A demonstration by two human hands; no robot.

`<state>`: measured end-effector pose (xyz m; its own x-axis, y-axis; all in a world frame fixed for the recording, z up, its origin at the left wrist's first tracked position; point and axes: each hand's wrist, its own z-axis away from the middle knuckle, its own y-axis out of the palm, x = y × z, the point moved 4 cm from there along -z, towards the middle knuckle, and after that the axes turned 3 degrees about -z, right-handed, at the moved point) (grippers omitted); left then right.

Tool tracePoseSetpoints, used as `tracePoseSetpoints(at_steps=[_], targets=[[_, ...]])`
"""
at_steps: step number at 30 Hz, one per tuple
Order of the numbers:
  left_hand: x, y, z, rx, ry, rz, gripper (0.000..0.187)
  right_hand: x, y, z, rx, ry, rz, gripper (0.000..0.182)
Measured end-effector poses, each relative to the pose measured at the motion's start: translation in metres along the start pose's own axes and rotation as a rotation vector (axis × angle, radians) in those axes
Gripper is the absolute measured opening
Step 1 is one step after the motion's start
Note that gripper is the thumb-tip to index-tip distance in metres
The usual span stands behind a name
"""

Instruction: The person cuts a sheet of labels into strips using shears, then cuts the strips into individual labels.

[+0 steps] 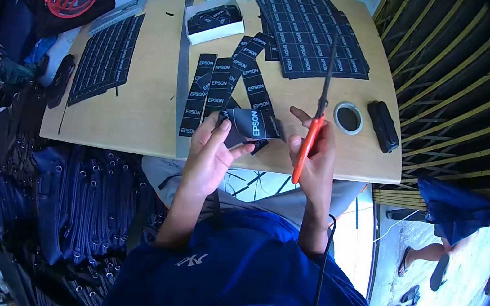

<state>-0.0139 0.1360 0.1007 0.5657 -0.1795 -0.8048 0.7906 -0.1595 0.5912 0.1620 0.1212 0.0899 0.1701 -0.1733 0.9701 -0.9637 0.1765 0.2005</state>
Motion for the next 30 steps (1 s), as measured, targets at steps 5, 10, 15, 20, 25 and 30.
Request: tracePoseSetpoints(at_steps=[5,10,15,20,25,30], targets=[[0.002,-0.007,0.005,0.02,-0.051,0.197,0.017,-0.004,0.006,-0.005,0.065,0.128,0.041,0.046],[0.004,-0.014,0.011,0.18,-0.052,0.349,0.021,-0.01,0.014,-0.003,0.104,0.318,0.07,0.045],[-0.004,-0.023,0.015,0.191,0.006,0.412,0.019,-0.005,0.035,0.001,0.337,0.438,-0.39,0.026],[-0.031,-0.042,0.021,0.22,0.151,0.017,0.031,0.007,0.027,-0.003,0.182,0.216,-0.273,0.024],[-0.072,-0.014,0.032,-0.117,0.744,-1.224,0.064,0.027,0.025,-0.001,0.21,0.013,0.061,0.025],[-0.047,0.014,0.013,0.246,0.53,-1.194,0.041,0.03,0.032,0.005,0.254,0.017,-0.017,0.027]])
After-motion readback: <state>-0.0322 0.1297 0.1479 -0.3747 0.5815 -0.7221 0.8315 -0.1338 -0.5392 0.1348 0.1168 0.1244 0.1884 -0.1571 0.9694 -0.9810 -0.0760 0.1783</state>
